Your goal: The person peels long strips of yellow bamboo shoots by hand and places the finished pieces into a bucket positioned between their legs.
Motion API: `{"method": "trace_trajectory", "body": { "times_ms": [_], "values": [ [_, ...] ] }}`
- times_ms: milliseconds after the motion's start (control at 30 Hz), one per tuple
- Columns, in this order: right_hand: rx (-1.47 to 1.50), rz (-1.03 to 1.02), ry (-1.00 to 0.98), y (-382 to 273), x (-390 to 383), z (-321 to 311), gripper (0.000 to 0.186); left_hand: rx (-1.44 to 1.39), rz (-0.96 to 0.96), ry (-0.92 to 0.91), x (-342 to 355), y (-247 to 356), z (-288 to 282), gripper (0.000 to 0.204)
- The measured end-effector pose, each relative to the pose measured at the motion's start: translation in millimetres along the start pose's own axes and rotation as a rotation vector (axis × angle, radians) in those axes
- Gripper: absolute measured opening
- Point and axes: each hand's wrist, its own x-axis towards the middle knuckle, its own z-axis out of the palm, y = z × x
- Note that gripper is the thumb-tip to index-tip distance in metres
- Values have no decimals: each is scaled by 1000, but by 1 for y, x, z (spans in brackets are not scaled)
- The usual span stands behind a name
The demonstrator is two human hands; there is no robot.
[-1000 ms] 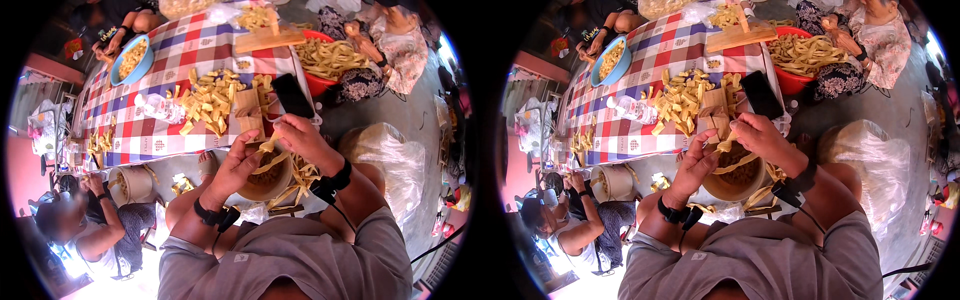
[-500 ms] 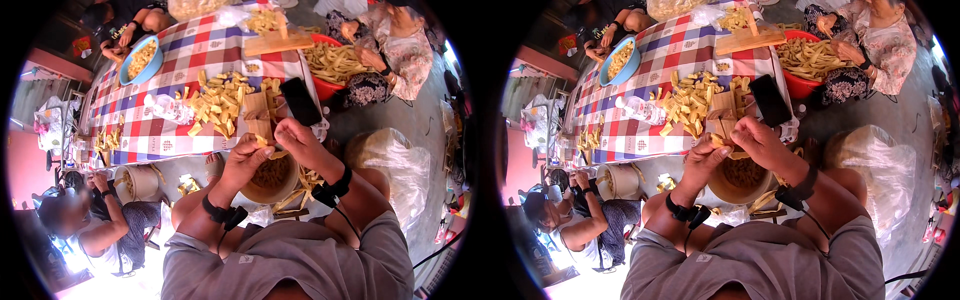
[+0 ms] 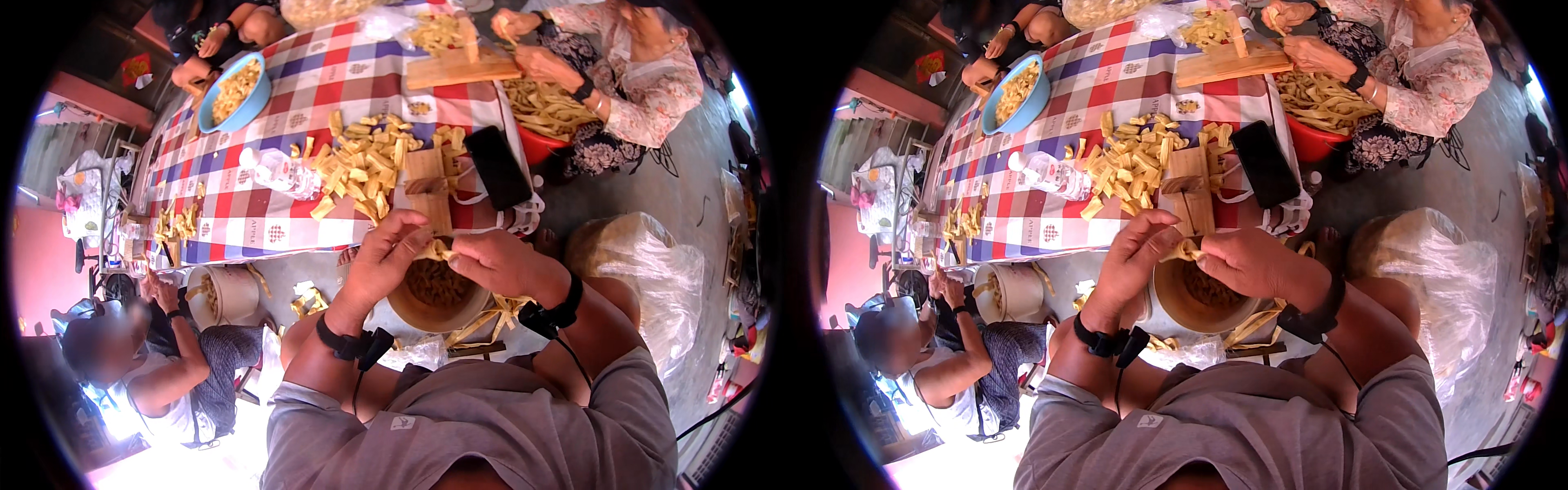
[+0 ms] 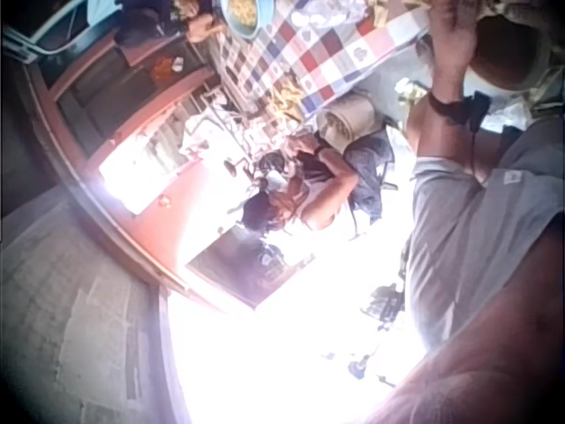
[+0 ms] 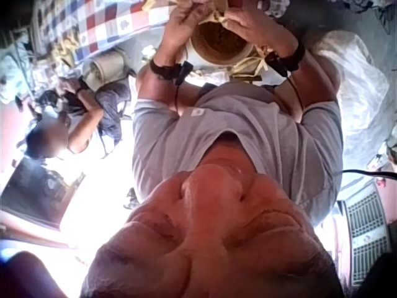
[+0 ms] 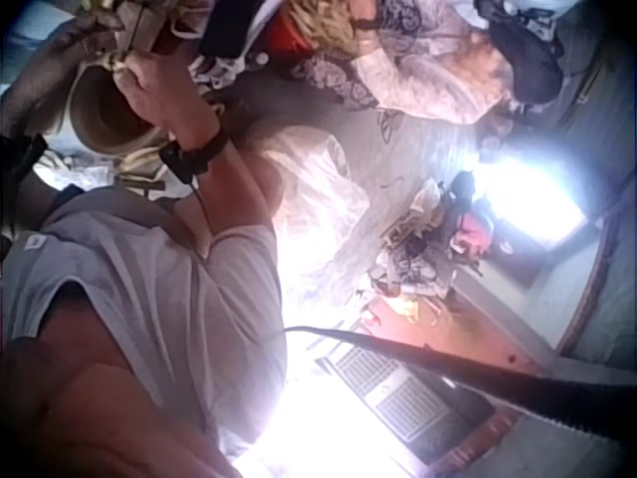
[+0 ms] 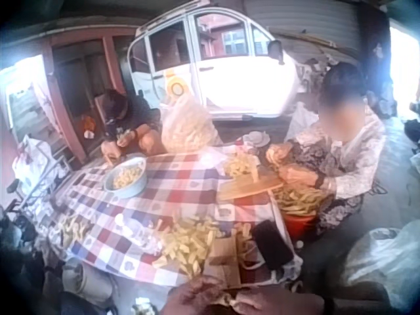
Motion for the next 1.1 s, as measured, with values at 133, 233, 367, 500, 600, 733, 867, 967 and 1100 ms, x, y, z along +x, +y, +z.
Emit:
{"method": "trace_trajectory", "body": {
  "times_ms": [133, 233, 367, 500, 600, 733, 867, 967, 1100],
  "values": [
    [-48, 28, -93, -9, 3, 10, 26, 292, -130, -163, -3, 14, 9, 21],
    [-66, 49, -79, -5, 3, 16, 26, 245, -88, -162, 1, 2, 10, 18],
    [-64, 112, -20, -5, 3, 10, 27, 18, -158, 60, -1, 2, 8, 13],
    [44, 79, 43, -9, 4, 13, 29, 78, -55, 10, 0, -4, 10, 9],
    [59, 68, 40, -15, 2, 11, 29, 42, -143, -2, 1, -3, 1, 9],
    [36, 59, 52, -24, -2, 13, 29, -39, -207, 2, 2, 5, -3, 10],
    [72, 111, 103, -19, 0, 10, 30, -13, -188, 70, 11, 1, -4, 9],
    [125, 201, 116, -5, 4, 9, 30, -43, -171, 120, 18, -2, -2, 9],
    [154, 202, 262, 21, 13, 16, 21, -86, -84, 162, 28, -17, -3, 6]
  ]
}}
